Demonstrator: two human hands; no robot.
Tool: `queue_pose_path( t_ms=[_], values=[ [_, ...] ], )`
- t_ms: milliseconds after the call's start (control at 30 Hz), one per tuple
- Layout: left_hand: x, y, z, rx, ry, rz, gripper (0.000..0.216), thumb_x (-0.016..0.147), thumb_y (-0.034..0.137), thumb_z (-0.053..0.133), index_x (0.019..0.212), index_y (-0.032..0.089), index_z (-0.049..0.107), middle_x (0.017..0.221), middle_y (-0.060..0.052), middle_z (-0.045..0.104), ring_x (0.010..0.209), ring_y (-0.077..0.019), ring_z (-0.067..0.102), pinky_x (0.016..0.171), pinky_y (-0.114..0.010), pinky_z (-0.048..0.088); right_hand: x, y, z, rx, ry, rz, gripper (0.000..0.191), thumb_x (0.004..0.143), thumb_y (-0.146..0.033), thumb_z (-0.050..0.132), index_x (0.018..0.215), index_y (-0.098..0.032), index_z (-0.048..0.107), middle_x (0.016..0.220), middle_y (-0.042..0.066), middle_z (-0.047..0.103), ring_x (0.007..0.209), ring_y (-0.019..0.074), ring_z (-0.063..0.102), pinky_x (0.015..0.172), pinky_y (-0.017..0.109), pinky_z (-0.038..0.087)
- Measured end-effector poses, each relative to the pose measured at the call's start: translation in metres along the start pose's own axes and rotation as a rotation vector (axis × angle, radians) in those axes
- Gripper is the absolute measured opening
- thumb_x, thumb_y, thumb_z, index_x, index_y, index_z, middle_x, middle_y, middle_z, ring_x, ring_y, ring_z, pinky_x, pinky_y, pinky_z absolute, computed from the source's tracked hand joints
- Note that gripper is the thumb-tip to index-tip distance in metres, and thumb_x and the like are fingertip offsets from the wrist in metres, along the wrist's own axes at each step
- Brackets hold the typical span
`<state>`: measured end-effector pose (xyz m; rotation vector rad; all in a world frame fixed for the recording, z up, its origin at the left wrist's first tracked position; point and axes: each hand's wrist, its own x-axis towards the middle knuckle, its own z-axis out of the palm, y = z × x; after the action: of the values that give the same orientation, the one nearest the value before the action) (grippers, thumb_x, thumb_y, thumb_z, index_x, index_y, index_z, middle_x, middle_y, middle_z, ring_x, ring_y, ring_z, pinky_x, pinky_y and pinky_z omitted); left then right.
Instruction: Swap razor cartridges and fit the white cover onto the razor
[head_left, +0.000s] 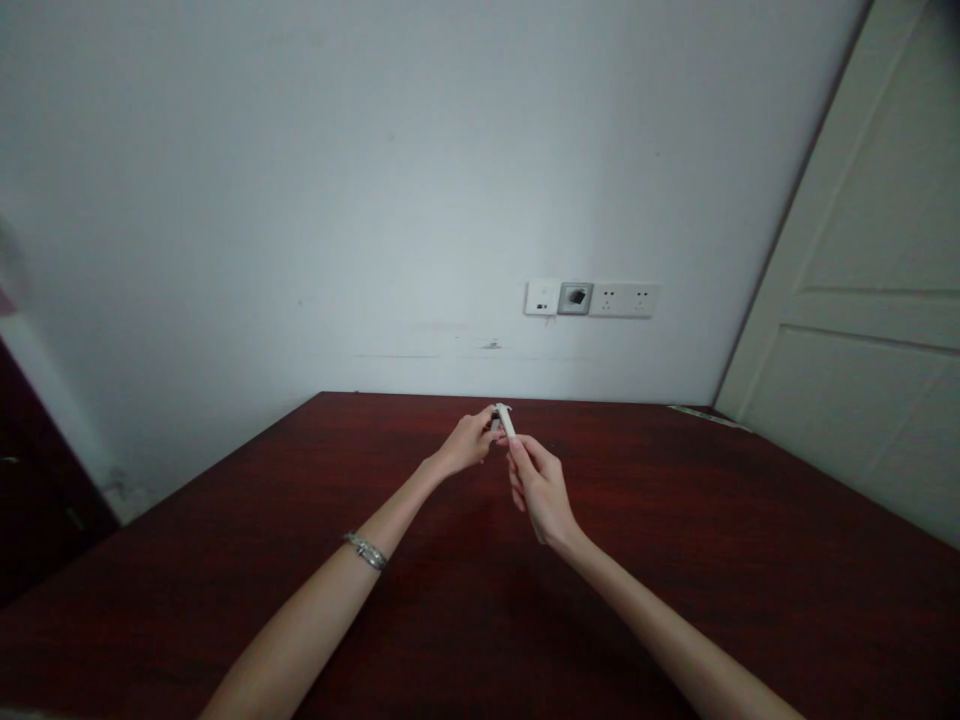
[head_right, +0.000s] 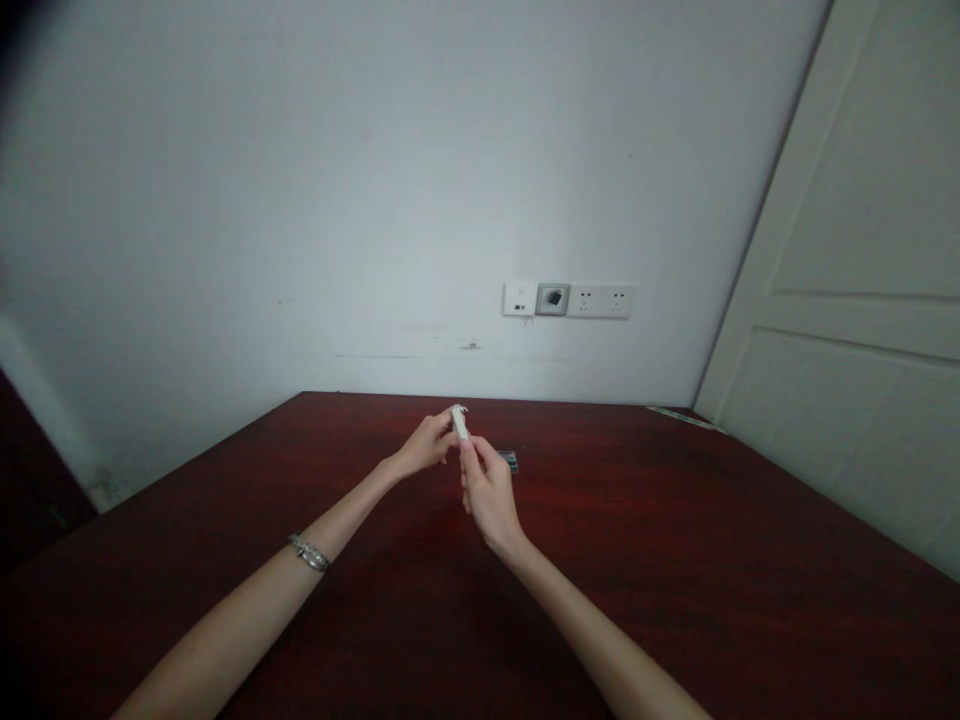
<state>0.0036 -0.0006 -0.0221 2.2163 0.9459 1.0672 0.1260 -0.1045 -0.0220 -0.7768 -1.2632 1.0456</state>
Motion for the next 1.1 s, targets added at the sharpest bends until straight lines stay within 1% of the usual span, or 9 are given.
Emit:
queue_pose_path(
  t_ms=[133,300,433,600,700,800,967,1033,1100],
  values=[
    [-0.001,0.002,0.001,0.033,-0.036,0.027,0.023,0.079,0.021,0.046,0.099,0.015,0.054,0.065,0.003,0.057,0.044,-0.0062,0.049,0.039,-0.014,0.038,0.000,0.002,0.001,0.013,-0.011,0.019,0.033,0.080,-0.051,0.049,0.079,-0.018,0.050,0.053,-0.009,0.030,0.037,0.0026,0.024,0.029,0.013,0.021],
    [0.001,0.004,-0.008,-0.064,0.086,-0.015,0.016,0.077,0.021,0.048,0.092,0.015,0.051,0.080,-0.002,0.062,0.048,-0.0064,0.052,0.040,-0.015,0.041,-0.002,0.006,0.003,-0.010,-0.078,0.068,0.034,0.080,-0.049,0.050,0.090,-0.017,0.055,0.056,-0.008,0.031,0.038,0.0028,0.025,0.029,0.013,0.021],
    [0.001,0.003,-0.014,-0.097,0.104,-0.044,0.017,0.077,0.024,0.049,0.092,0.015,0.050,0.074,-0.001,0.060,0.051,-0.0084,0.054,0.037,-0.015,0.041,0.009,0.001,-0.007,0.008,-0.045,0.057,0.037,0.078,-0.048,0.051,0.094,-0.016,0.058,0.059,-0.006,0.038,0.040,0.0037,0.031,0.030,0.014,0.030],
    [0.001,-0.001,-0.015,-0.117,0.094,-0.030,0.011,0.076,0.022,0.049,0.086,0.015,0.049,0.076,-0.003,0.060,0.066,-0.0131,0.060,0.041,-0.015,0.043,0.031,-0.005,-0.029,0.015,0.053,0.033,0.039,0.074,-0.042,0.056,0.100,-0.014,0.060,0.063,-0.004,0.045,0.044,0.0049,0.038,0.035,0.019,0.042],
    [0.001,-0.001,-0.017,-0.112,0.113,-0.020,0.010,0.076,0.021,0.048,0.085,0.015,0.048,0.075,-0.003,0.060,0.067,-0.0134,0.060,0.044,-0.017,0.046,0.039,-0.005,-0.037,0.032,0.114,0.069,0.037,0.071,-0.036,0.060,0.099,-0.013,0.061,0.060,-0.004,0.046,0.046,0.0058,0.042,0.041,0.021,0.048],
    [0.002,0.000,-0.019,-0.117,0.139,-0.049,0.012,0.075,0.022,0.050,0.085,0.015,0.048,0.075,-0.003,0.060,0.068,-0.0141,0.060,0.041,-0.016,0.045,0.041,-0.003,-0.042,0.066,0.150,0.114,0.035,0.067,-0.031,0.064,0.097,-0.013,0.062,0.055,-0.005,0.046,0.047,0.0068,0.044,0.046,0.025,0.054],
    [0.003,-0.002,-0.021,-0.161,0.139,-0.070,0.017,0.074,0.023,0.051,0.089,0.016,0.047,0.077,-0.004,0.060,0.069,-0.0149,0.061,0.036,-0.014,0.043,0.043,0.005,-0.047,0.020,0.154,0.086,0.038,0.066,-0.035,0.067,0.096,-0.011,0.064,0.050,-0.006,0.044,0.045,0.0073,0.045,0.048,0.030,0.057],
    [0.004,-0.003,-0.021,-0.163,0.136,-0.068,0.017,0.075,0.023,0.051,0.089,0.016,0.046,0.078,-0.004,0.060,0.070,-0.0153,0.062,0.036,-0.013,0.043,0.046,0.011,-0.052,-0.052,0.152,0.059,0.038,0.067,-0.037,0.067,0.096,-0.012,0.065,0.051,-0.006,0.045,0.045,0.0075,0.046,0.048,0.031,0.057],
    [0.004,-0.005,-0.022,-0.167,0.143,-0.069,0.017,0.075,0.023,0.051,0.090,0.016,0.046,0.079,-0.005,0.061,0.071,-0.0163,0.062,0.035,-0.014,0.043,0.049,0.016,-0.059,-0.175,0.126,0.013,0.036,0.069,-0.037,0.065,0.094,-0.013,0.067,0.057,-0.003,0.051,0.047,0.0089,0.049,0.050,0.031,0.055]
  ],
)
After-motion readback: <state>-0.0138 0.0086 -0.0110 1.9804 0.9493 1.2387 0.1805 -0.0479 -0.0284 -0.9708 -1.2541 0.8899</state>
